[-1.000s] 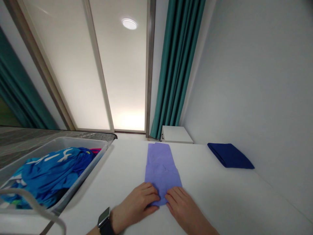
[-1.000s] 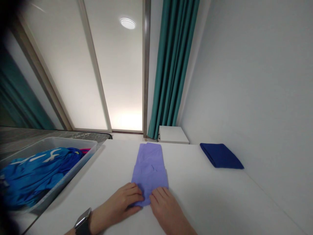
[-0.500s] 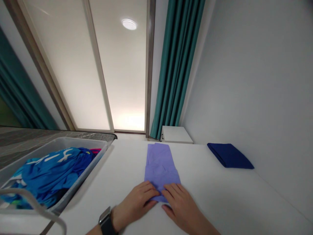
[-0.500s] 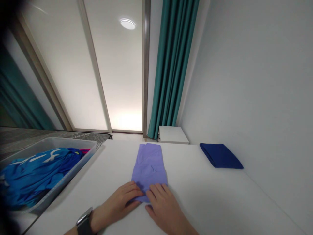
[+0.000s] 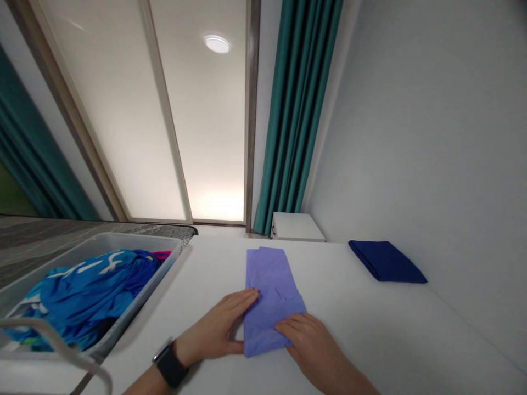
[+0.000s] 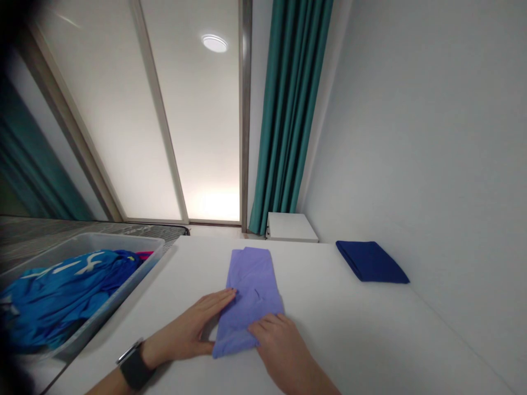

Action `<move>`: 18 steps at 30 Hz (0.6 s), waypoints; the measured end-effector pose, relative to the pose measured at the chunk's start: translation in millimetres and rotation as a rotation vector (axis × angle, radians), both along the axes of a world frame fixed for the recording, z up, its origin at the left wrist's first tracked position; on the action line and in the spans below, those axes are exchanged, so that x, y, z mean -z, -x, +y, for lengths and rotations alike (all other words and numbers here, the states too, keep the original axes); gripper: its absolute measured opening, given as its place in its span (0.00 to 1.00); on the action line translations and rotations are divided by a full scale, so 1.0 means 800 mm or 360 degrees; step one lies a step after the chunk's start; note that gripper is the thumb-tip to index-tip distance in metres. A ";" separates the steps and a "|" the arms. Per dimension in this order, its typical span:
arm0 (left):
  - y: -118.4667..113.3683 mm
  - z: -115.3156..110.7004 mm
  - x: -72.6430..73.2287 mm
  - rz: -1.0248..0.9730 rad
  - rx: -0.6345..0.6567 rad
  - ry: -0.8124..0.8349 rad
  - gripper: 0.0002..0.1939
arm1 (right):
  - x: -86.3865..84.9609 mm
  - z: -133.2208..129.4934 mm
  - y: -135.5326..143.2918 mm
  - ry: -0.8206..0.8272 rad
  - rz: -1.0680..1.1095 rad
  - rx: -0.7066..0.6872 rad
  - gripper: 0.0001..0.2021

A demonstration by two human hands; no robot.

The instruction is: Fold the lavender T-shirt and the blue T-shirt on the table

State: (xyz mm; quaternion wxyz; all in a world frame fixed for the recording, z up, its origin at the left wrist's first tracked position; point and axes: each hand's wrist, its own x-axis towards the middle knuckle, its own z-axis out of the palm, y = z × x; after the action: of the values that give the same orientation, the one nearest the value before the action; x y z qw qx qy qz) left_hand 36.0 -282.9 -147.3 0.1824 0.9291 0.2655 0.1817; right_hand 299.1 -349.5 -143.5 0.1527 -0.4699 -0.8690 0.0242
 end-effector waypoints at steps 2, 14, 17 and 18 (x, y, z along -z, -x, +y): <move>-0.002 -0.001 0.003 -0.0055 -0.0012 -0.0013 0.41 | -0.014 -0.006 -0.003 0.0071 0.0015 -0.0003 0.16; -0.030 -0.036 -0.024 -0.0192 -0.0090 0.0276 0.19 | -0.103 0.001 -0.024 0.0567 0.0027 -0.0246 0.05; -0.036 -0.032 -0.020 -0.0355 -0.0287 0.0584 0.14 | -0.133 0.037 -0.025 0.0710 -0.0014 -0.0265 0.06; -0.038 -0.029 -0.016 -0.0445 -0.0344 0.0704 0.16 | -0.139 0.053 -0.026 0.0752 -0.0030 -0.0254 0.06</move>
State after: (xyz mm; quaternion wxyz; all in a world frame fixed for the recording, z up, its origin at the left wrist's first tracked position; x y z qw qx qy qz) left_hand 66.1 -306.0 -134.7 0.3953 0.7989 0.3684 0.2641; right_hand 319.6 -307.0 -32.1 0.0281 -0.4227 -0.8750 0.2342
